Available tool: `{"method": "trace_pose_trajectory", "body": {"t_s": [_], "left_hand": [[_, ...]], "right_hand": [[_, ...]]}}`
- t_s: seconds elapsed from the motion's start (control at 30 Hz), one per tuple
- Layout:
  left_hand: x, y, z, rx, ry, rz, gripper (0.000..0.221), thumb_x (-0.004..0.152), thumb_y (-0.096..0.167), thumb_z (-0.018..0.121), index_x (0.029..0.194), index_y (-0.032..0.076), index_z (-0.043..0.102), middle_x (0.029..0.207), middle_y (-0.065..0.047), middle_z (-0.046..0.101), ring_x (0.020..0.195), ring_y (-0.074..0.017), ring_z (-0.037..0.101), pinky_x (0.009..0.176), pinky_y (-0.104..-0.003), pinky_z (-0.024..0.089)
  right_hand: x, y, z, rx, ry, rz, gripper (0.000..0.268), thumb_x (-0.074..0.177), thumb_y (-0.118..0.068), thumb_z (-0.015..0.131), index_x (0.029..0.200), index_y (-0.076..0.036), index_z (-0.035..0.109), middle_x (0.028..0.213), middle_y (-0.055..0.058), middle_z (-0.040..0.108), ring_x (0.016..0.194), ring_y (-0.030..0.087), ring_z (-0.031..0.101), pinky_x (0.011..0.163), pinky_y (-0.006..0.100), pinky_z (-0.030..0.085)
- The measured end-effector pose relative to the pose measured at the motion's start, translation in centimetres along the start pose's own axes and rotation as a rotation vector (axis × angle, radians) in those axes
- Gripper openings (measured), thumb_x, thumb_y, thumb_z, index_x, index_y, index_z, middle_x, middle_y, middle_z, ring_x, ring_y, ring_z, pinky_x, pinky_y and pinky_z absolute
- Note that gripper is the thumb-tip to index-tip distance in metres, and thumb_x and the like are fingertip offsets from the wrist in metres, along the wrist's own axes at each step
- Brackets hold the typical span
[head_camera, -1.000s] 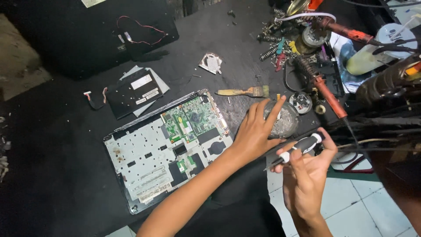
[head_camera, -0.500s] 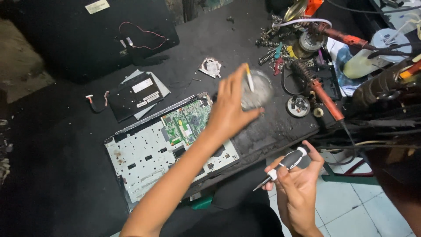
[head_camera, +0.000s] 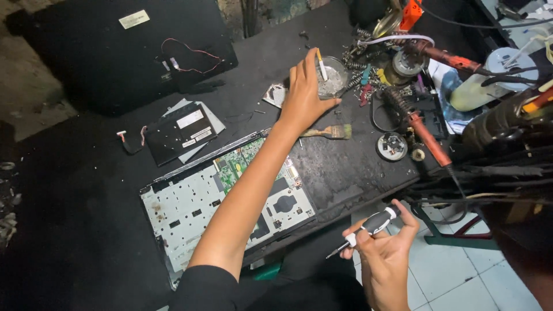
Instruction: Disassembling a laptop by removing screws and internal components using a screwdriver on a repair bench.
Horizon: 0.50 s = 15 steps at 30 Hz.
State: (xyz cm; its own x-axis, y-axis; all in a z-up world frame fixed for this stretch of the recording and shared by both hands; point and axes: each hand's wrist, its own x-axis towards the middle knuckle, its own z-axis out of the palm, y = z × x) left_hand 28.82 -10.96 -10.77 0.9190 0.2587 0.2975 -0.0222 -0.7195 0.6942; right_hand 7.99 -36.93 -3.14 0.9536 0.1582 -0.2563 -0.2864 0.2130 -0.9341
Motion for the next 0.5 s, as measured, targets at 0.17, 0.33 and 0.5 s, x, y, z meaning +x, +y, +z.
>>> {"method": "trace_pose_trajectory", "body": {"t_s": [0.17,0.33,0.5], "left_hand": [[0.1,-0.9,0.4,-0.022,-0.004,-0.014,0.113,0.08,0.035,0.096,0.156,0.011,0.016,0.151,-0.025,0.04,0.142,-0.0436,0.036,0.108,-0.056,0.044],[-0.4,-1.6,0.9,0.051,-0.005,-0.026,0.112,0.08,0.034,0.096,0.156,0.009,0.017,0.151,-0.024,0.039,0.137,-0.0426,0.038,0.097,-0.055,0.051],[-2.3,-0.6,-1.8,0.054,-0.116,-0.112,0.125,0.089,0.045,0.092,0.162,0.017,-0.005,0.169,-0.03,0.002,0.157,-0.0505,0.003,0.117,-0.065,0.029]], "right_hand": [[0.0,-0.1,0.6,-0.003,-0.036,-0.05,0.074,0.092,-0.011,0.064,0.152,-0.02,0.021,0.081,0.025,0.061,0.079,0.028,0.064,0.054,0.036,0.056],[-0.1,0.3,1.2,0.014,-0.072,-0.096,0.074,0.092,-0.011,0.066,0.15,-0.019,0.022,0.083,0.022,0.061,0.077,0.027,0.065,0.056,0.035,0.058],[2.0,0.3,2.6,-0.079,-0.041,-0.131,0.072,0.093,-0.009,0.063,0.15,-0.019,0.018,0.077,0.028,0.058,0.078,0.03,0.064,0.054,0.036,0.059]]}}
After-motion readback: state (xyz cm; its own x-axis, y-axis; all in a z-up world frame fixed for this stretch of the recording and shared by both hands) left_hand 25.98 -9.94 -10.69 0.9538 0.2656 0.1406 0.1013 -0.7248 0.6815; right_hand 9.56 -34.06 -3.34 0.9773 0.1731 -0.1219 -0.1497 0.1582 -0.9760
